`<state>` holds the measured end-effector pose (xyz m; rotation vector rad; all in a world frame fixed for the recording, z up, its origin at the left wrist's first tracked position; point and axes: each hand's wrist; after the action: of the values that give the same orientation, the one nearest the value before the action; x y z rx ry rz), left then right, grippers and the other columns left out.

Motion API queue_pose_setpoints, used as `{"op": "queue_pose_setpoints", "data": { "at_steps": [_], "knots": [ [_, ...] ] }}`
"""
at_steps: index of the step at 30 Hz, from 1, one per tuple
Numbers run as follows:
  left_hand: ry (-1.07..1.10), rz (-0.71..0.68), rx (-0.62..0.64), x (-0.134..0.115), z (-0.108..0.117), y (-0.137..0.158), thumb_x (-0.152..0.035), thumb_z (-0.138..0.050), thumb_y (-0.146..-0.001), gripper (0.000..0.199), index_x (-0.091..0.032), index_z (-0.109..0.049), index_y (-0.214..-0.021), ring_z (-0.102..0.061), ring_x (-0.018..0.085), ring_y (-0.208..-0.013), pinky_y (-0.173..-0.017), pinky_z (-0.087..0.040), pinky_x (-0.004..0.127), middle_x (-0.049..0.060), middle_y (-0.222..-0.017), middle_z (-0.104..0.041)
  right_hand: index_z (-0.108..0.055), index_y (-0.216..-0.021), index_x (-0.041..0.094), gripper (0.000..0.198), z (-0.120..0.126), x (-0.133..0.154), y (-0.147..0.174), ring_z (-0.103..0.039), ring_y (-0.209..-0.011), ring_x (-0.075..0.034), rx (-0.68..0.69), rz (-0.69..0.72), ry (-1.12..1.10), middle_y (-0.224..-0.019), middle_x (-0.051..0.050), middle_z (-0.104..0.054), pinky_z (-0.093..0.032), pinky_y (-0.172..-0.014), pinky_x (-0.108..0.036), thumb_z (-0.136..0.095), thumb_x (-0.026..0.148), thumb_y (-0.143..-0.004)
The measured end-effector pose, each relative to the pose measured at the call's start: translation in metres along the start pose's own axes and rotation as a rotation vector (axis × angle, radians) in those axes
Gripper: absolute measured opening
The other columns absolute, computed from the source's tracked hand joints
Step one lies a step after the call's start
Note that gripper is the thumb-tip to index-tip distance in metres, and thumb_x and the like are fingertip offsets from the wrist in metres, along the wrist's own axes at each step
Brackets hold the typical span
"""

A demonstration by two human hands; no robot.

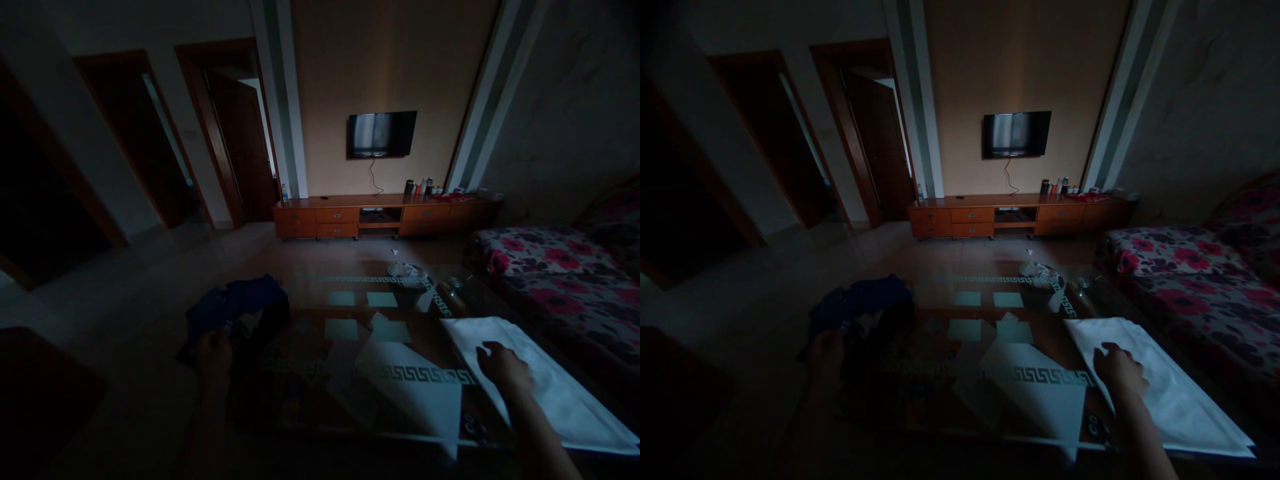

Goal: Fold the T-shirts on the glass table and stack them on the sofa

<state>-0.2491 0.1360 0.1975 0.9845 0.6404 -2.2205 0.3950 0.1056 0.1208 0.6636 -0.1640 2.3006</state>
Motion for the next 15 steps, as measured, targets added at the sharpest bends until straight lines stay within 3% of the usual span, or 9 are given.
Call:
{"op": "queue_pose_setpoints", "data": {
  "at_steps": [2, 5, 11, 15],
  "knots": [
    [-0.027, 0.052, 0.047, 0.001, 0.001, -0.002, -0.035, -0.049, -0.09, 0.024, -0.016, -0.06, -0.1, -0.072, 0.029, -0.083, -0.069, -0.056, 0.037, 0.013, -0.091, -0.073, -0.069, -0.122, 0.011, 0.051, -0.018, -0.023, -0.006, -0.053, -0.127, -0.051, -0.059, -0.108, 0.157, -0.136, -0.028, -0.058, -0.05, -0.09, -0.062, -0.049, 0.037, -0.083],
    [-0.233, -0.006, 0.064, -0.004, 0.009, 0.005, -0.039, -0.053, -0.088, 0.025, -0.017, -0.062, -0.094, -0.071, 0.034, -0.093, -0.077, -0.054, 0.041, 0.018, -0.098, -0.073, -0.072, -0.117, 0.01, 0.05, -0.034, -0.047, -0.005, -0.055, -0.125, -0.051, -0.055, -0.088, 0.212, -0.131, -0.029, -0.061, -0.053, -0.085, -0.06, -0.048, 0.038, -0.083],
    [-0.355, -0.146, 0.009, -0.03, 0.017, 0.033, -0.046, -0.052, -0.089, 0.026, -0.021, -0.058, -0.09, -0.069, 0.033, -0.088, -0.075, -0.05, 0.039, 0.014, -0.091, -0.071, -0.073, -0.115, 0.005, 0.051, -0.032, -0.06, -0.016, -0.063, -0.117, -0.046, -0.028, -0.196, 0.165, -0.122, -0.031, -0.066, -0.053, -0.087, -0.054, -0.049, 0.036, -0.082],
    [-0.312, -0.244, 0.038, -0.044, 0.015, 0.043, -0.046, -0.049, -0.09, 0.025, -0.024, -0.057, -0.082, -0.069, 0.03, -0.084, -0.073, -0.048, 0.036, 0.01, -0.085, -0.071, -0.07, -0.124, 0.007, 0.056, -0.03, -0.061, -0.021, -0.059, -0.123, -0.047, -0.066, -0.145, 0.197, -0.13, -0.031, -0.062, -0.052, -0.087, -0.057, -0.048, 0.039, -0.084]
  ]
}}
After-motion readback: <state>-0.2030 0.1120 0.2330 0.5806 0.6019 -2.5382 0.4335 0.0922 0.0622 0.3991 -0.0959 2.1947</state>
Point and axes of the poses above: each hand's wrist, its own y-axis away from the middle knuckle, its own z-axis out of the back of the hand, x = y × z
